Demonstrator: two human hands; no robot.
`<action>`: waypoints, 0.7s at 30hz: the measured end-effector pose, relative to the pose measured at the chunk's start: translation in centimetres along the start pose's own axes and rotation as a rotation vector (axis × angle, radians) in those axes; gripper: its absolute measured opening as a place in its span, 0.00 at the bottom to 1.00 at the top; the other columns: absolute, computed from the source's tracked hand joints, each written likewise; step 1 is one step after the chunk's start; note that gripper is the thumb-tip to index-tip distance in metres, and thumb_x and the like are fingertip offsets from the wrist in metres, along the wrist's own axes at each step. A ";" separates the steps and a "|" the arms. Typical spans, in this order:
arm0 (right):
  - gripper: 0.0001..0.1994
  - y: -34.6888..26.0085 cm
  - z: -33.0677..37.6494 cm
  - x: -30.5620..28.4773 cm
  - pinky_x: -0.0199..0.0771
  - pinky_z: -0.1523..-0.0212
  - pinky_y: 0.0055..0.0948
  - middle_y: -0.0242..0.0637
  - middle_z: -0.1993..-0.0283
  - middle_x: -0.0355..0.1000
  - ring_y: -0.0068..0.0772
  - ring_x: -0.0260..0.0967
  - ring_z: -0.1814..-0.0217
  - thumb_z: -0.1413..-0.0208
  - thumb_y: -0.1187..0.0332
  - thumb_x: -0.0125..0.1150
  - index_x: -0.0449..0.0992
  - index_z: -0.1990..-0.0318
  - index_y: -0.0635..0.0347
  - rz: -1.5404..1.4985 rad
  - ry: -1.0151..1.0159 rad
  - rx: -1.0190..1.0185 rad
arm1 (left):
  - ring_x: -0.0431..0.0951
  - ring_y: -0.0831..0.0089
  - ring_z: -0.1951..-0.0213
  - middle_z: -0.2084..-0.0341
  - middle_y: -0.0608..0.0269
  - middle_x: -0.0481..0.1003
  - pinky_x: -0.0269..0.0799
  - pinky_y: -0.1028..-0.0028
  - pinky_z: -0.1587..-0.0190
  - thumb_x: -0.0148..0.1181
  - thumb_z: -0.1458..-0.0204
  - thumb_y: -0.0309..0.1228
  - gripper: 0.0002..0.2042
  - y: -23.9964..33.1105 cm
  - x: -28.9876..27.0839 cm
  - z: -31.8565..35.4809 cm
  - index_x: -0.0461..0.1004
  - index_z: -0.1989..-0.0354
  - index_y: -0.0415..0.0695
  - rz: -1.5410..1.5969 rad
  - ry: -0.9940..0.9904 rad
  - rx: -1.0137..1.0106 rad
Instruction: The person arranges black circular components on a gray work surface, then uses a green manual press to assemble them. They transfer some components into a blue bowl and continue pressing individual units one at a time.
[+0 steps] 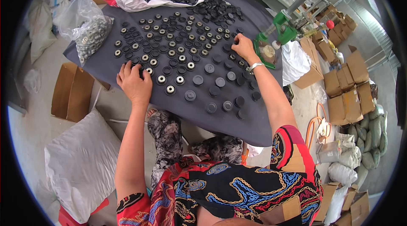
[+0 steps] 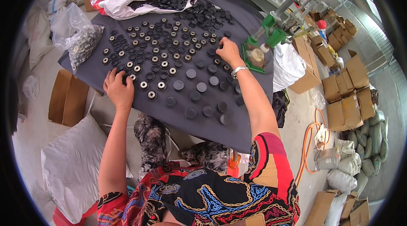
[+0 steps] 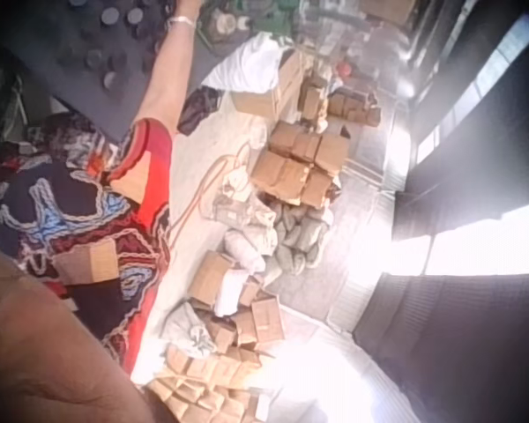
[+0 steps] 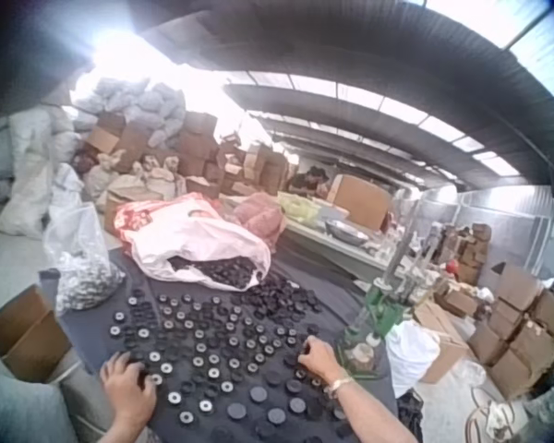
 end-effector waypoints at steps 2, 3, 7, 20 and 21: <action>0.16 -0.9 0.1 -0.2 0.71 0.55 0.40 0.49 0.62 0.75 0.48 0.73 0.56 0.60 0.69 0.64 0.75 0.61 0.64 0.079 -0.099 0.046 | 0.67 0.55 0.43 0.50 0.55 0.73 0.53 0.51 0.38 0.60 0.57 0.31 0.10 -0.4 -0.1 0.1 0.78 0.64 0.45 -0.014 0.004 -0.005; 0.16 -0.9 0.3 -0.5 0.72 0.54 0.39 0.49 0.60 0.76 0.47 0.73 0.54 0.60 0.68 0.64 0.76 0.60 0.63 0.124 -0.144 0.078 | 0.67 0.55 0.43 0.50 0.55 0.73 0.53 0.51 0.38 0.60 0.57 0.31 0.10 -0.3 -0.1 0.1 0.78 0.64 0.45 -0.008 0.004 -0.004; 0.21 1.2 -0.4 0.9 0.71 0.49 0.37 0.45 0.54 0.76 0.44 0.73 0.49 0.59 0.67 0.65 0.78 0.54 0.58 0.185 -0.272 0.069 | 0.66 0.55 0.42 0.50 0.55 0.73 0.52 0.51 0.38 0.60 0.57 0.31 0.10 0.0 0.0 0.0 0.77 0.64 0.44 0.008 0.004 0.001; 0.21 2.0 -0.7 1.9 0.64 0.44 0.46 0.44 0.52 0.76 0.47 0.70 0.45 0.58 0.63 0.62 0.79 0.53 0.55 0.159 -0.387 0.093 | 0.67 0.55 0.43 0.51 0.55 0.73 0.53 0.50 0.38 0.60 0.57 0.31 0.10 0.0 0.0 -0.1 0.77 0.65 0.43 0.004 0.011 0.004; 0.21 2.0 -0.7 2.0 0.64 0.45 0.46 0.44 0.52 0.76 0.47 0.70 0.46 0.58 0.63 0.62 0.79 0.53 0.56 0.143 -0.375 0.093 | 0.67 0.55 0.43 0.51 0.55 0.73 0.53 0.50 0.38 0.60 0.57 0.31 0.10 0.0 0.0 -0.1 0.77 0.65 0.43 0.004 0.009 0.003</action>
Point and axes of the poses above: each hand's wrist, its own z-axis away from the middle knuckle, its own x-axis out of the palm, y = z × x, the point moved 7 cm from there along -z, towards the middle knuckle
